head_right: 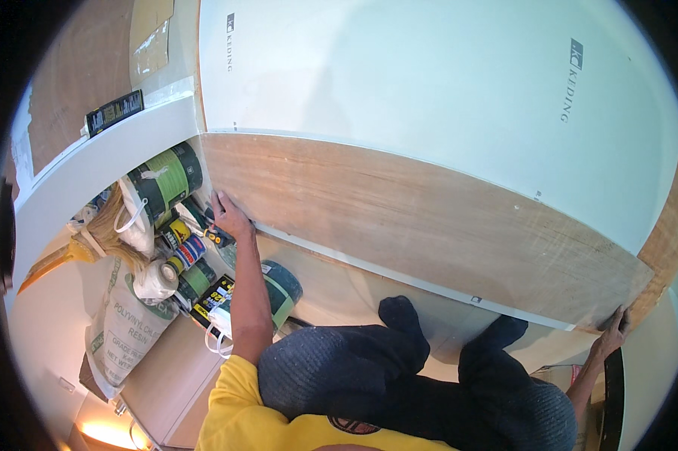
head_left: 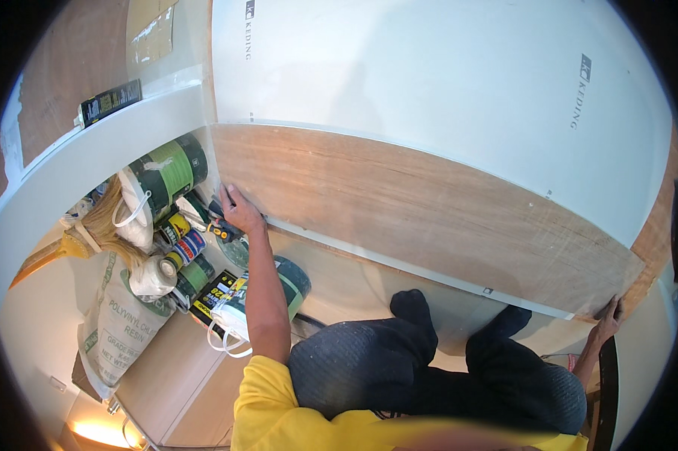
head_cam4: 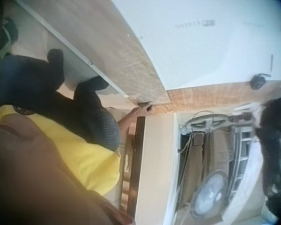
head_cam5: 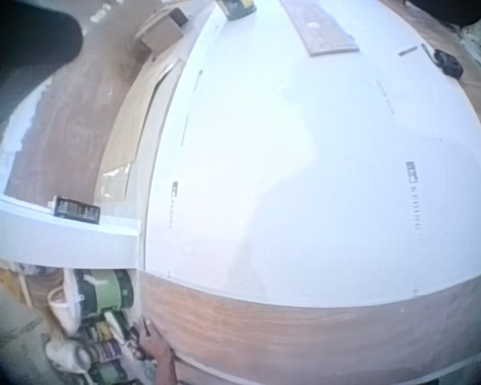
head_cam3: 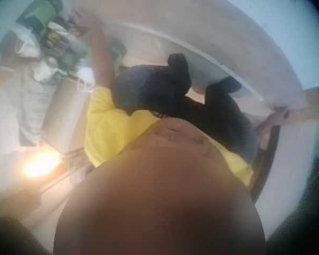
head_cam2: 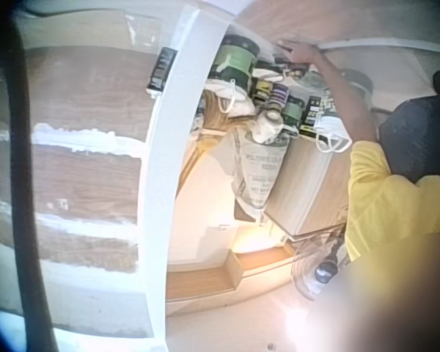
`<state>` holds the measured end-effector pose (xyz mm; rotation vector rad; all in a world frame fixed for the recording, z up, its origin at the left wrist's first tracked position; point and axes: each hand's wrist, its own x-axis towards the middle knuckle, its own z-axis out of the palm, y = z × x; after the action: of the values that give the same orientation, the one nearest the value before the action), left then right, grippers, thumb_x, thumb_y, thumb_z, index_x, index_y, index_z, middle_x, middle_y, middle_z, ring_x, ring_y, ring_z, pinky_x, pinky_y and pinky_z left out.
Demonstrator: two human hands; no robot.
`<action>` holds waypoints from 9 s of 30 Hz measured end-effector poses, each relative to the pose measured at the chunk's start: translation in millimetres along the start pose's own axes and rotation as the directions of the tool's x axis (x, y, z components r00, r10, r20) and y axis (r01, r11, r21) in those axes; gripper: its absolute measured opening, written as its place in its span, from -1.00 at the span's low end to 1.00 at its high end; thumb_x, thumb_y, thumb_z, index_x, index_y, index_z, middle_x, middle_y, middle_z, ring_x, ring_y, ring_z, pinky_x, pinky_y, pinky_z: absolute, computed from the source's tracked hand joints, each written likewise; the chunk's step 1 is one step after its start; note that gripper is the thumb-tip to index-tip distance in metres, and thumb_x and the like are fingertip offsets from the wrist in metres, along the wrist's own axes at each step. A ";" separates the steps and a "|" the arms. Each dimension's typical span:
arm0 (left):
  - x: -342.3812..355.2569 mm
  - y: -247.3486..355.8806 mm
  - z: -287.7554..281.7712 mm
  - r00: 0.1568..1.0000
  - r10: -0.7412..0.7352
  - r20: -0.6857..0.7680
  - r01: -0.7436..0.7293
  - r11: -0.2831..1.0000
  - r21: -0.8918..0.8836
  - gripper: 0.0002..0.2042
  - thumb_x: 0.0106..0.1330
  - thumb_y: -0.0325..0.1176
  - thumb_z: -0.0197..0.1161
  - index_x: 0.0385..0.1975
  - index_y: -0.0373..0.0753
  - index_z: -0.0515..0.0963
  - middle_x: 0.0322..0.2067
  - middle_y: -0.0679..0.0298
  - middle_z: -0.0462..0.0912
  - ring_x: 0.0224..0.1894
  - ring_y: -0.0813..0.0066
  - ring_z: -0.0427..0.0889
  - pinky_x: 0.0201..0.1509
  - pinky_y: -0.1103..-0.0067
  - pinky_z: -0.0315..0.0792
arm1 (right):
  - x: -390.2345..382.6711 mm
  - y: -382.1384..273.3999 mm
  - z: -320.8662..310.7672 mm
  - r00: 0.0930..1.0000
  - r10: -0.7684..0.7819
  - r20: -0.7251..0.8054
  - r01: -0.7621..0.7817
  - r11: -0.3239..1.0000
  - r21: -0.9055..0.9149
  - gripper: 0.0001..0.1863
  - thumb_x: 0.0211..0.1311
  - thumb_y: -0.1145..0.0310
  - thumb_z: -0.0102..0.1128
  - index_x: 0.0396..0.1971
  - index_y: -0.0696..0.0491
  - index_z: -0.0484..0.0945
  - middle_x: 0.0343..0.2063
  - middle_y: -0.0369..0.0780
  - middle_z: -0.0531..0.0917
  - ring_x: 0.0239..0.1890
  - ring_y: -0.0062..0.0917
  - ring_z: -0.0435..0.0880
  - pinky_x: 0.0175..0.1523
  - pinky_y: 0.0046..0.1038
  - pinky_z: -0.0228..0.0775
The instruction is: The person kneels on the floor and installs large white flooring panels, aligning them with existing wood-look planks. They lift and position the panels by hand, occasionally walking around the room to reposition materials.
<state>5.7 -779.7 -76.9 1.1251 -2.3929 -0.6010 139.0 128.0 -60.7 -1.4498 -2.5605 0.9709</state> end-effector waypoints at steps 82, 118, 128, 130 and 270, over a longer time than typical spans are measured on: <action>-77.8 91.1 29.3 0.860 0.145 0.489 -0.383 0.817 0.432 -0.51 0.37 -0.16 0.07 0.11 -0.49 0.36 0.02 -0.23 0.45 0.13 -0.15 0.39 0.21 0.16 0.27 | -6.2 -35.7 0.6 0.999 0.029 0.032 -0.026 0.996 -0.090 -0.57 -0.09 0.27 0.54 -0.49 0.07 0.36 -0.53 -0.36 0.39 -0.47 -0.61 0.35 -0.32 -0.50 0.32; -175.6 220.6 80.1 0.957 -0.030 0.290 -0.127 0.852 0.507 -0.33 0.37 0.00 -0.06 0.37 -0.27 -0.01 0.37 -0.03 -0.09 0.45 -0.12 -0.22 0.40 -0.07 -0.26 | -54.7 -180.8 103.5 0.462 -0.780 0.422 0.882 0.358 -0.306 -0.43 0.33 0.11 -0.10 0.19 0.21 0.28 0.22 0.05 0.26 0.33 -0.03 0.13 0.39 0.07 -0.19; -173.6 210.7 80.6 0.955 -0.019 0.297 -0.137 0.858 0.496 -0.30 0.34 0.00 -0.02 0.36 -0.31 0.02 0.38 -0.10 -0.10 0.45 -0.16 -0.20 0.40 -0.08 -0.24 | -25.0 -136.0 124.6 0.322 -0.885 0.336 0.910 0.191 -0.368 -0.41 0.34 0.03 -0.11 0.21 0.14 0.29 0.23 0.02 0.26 0.32 -0.04 0.15 0.37 0.06 -0.12; -174.1 208.4 80.0 0.952 -0.016 0.307 -0.138 0.869 0.475 -0.30 0.34 0.00 -0.02 0.35 -0.33 0.03 0.38 -0.13 -0.07 0.44 -0.18 -0.17 0.39 -0.08 -0.23 | -25.2 -138.1 117.2 0.359 -0.829 0.429 0.909 0.205 -0.363 -0.40 0.34 0.05 -0.09 0.25 0.13 0.25 0.26 0.04 0.22 0.33 -0.02 0.13 0.36 0.08 -0.11; -140.4 643.9 -312.1 0.541 0.833 0.118 -0.561 0.461 -0.688 -0.63 0.42 -0.16 0.11 -0.01 -0.33 0.60 -0.11 0.22 0.68 -0.07 0.55 0.57 0.11 0.56 0.37 | -177.2 -279.7 -33.8 0.781 -0.383 0.493 0.600 0.677 -0.426 -0.05 0.02 -0.14 0.25 0.33 0.10 0.14 0.26 0.04 0.25 0.29 0.01 0.19 0.25 0.15 0.06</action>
<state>-133.8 -359.3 502.3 -0.4021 -2.4251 -1.2323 37.2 -96.9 162.5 -0.5055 -3.4513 0.4248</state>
